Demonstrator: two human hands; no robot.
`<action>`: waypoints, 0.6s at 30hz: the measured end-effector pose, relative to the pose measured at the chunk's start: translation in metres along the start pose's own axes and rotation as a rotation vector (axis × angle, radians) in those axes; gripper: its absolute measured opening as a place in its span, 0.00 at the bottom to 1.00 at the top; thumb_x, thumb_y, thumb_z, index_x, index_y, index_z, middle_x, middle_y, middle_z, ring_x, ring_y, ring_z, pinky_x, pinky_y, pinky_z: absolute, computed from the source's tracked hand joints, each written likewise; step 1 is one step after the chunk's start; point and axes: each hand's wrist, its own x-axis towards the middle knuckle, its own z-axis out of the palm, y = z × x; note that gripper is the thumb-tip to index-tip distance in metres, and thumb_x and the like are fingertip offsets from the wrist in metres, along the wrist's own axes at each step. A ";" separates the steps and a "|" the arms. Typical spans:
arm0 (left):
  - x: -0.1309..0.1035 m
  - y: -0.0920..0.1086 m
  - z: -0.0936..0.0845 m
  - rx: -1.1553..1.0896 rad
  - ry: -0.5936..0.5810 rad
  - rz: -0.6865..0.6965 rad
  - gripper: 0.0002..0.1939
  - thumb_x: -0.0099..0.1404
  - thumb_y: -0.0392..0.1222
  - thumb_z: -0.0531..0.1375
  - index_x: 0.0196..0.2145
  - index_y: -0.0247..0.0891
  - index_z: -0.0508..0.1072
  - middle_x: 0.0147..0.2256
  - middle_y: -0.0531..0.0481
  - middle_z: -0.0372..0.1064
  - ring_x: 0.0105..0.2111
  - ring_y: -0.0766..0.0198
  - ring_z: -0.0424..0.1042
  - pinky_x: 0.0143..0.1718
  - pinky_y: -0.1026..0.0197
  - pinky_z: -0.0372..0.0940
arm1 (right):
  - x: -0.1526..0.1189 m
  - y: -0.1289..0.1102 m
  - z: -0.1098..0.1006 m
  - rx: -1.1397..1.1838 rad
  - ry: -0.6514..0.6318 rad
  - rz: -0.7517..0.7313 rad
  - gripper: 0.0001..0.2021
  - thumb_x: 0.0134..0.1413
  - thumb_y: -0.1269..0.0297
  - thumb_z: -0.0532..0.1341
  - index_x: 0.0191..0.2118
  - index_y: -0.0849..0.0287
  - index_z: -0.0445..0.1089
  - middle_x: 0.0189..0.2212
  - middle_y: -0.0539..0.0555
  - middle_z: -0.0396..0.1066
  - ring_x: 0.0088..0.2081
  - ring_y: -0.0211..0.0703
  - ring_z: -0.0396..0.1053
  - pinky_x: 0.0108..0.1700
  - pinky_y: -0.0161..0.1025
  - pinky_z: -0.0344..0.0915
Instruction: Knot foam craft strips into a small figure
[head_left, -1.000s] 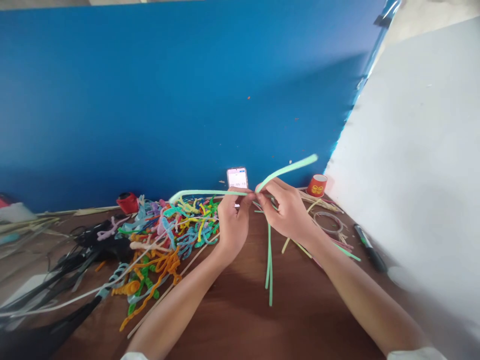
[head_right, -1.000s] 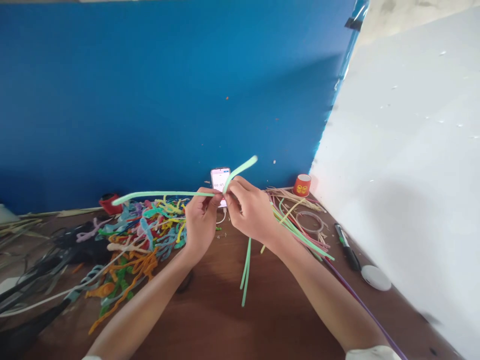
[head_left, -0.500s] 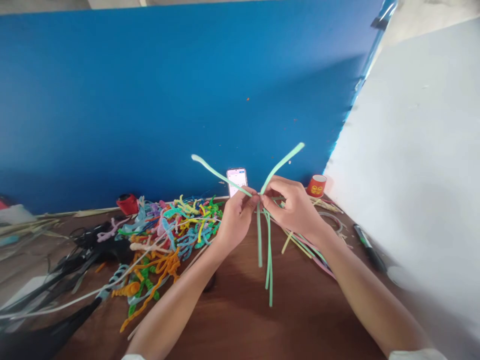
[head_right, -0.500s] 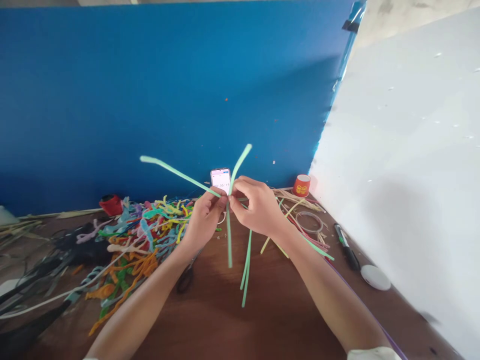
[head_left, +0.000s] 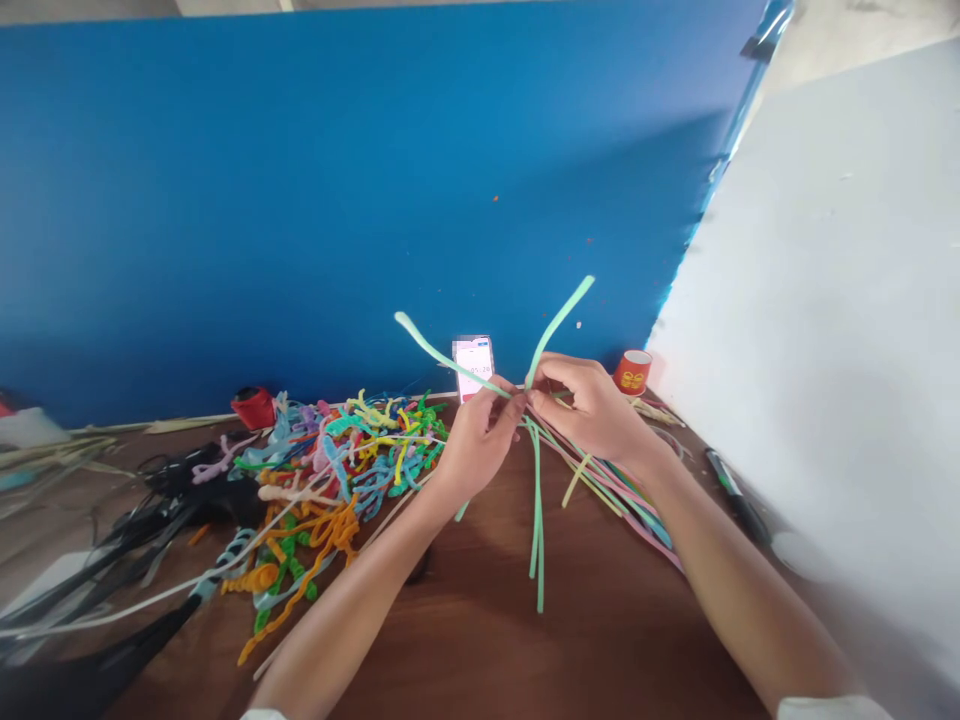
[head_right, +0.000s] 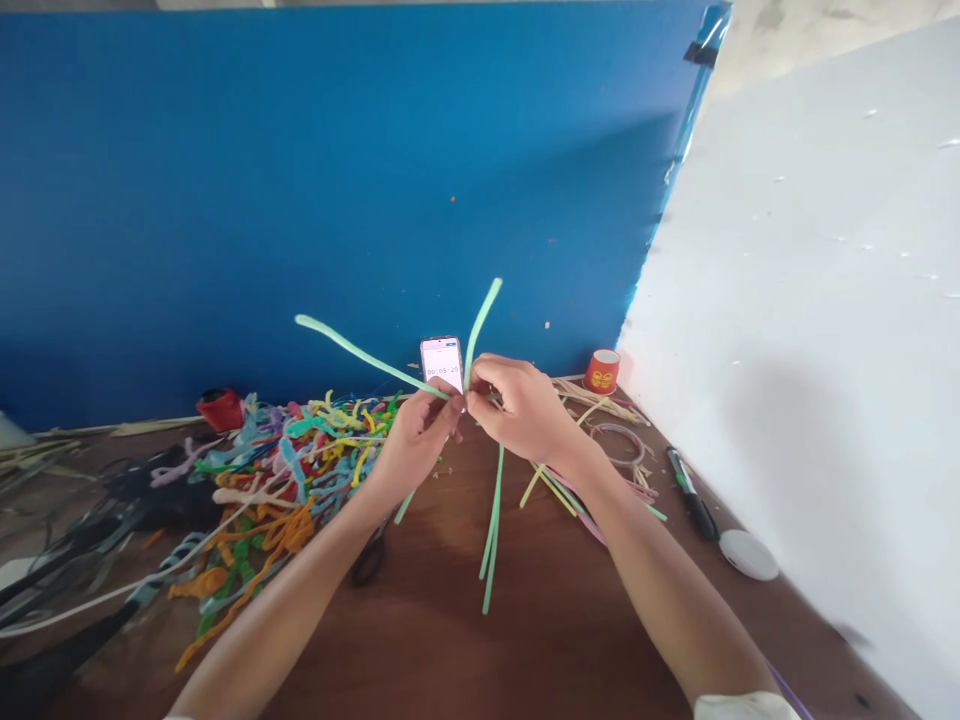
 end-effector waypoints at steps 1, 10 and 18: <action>0.001 0.000 0.000 -0.027 0.002 -0.011 0.12 0.69 0.49 0.57 0.35 0.37 0.68 0.28 0.54 0.64 0.24 0.70 0.65 0.28 0.66 0.66 | 0.000 0.001 0.000 0.002 0.007 0.003 0.09 0.57 0.70 0.57 0.26 0.58 0.62 0.27 0.48 0.64 0.28 0.36 0.61 0.30 0.36 0.52; 0.002 0.002 0.002 -0.299 0.017 -0.099 0.18 0.69 0.54 0.55 0.33 0.35 0.72 0.30 0.48 0.72 0.25 0.67 0.69 0.31 0.62 0.69 | 0.001 0.005 -0.005 0.099 0.064 0.036 0.09 0.59 0.70 0.57 0.27 0.58 0.63 0.25 0.48 0.65 0.29 0.36 0.64 0.32 0.36 0.57; 0.005 0.001 0.005 -0.288 0.163 -0.135 0.17 0.66 0.52 0.61 0.27 0.37 0.67 0.22 0.54 0.67 0.18 0.72 0.62 0.22 0.67 0.63 | -0.001 0.004 -0.004 0.073 0.019 -0.003 0.06 0.60 0.69 0.57 0.31 0.58 0.68 0.32 0.52 0.71 0.33 0.39 0.67 0.34 0.38 0.58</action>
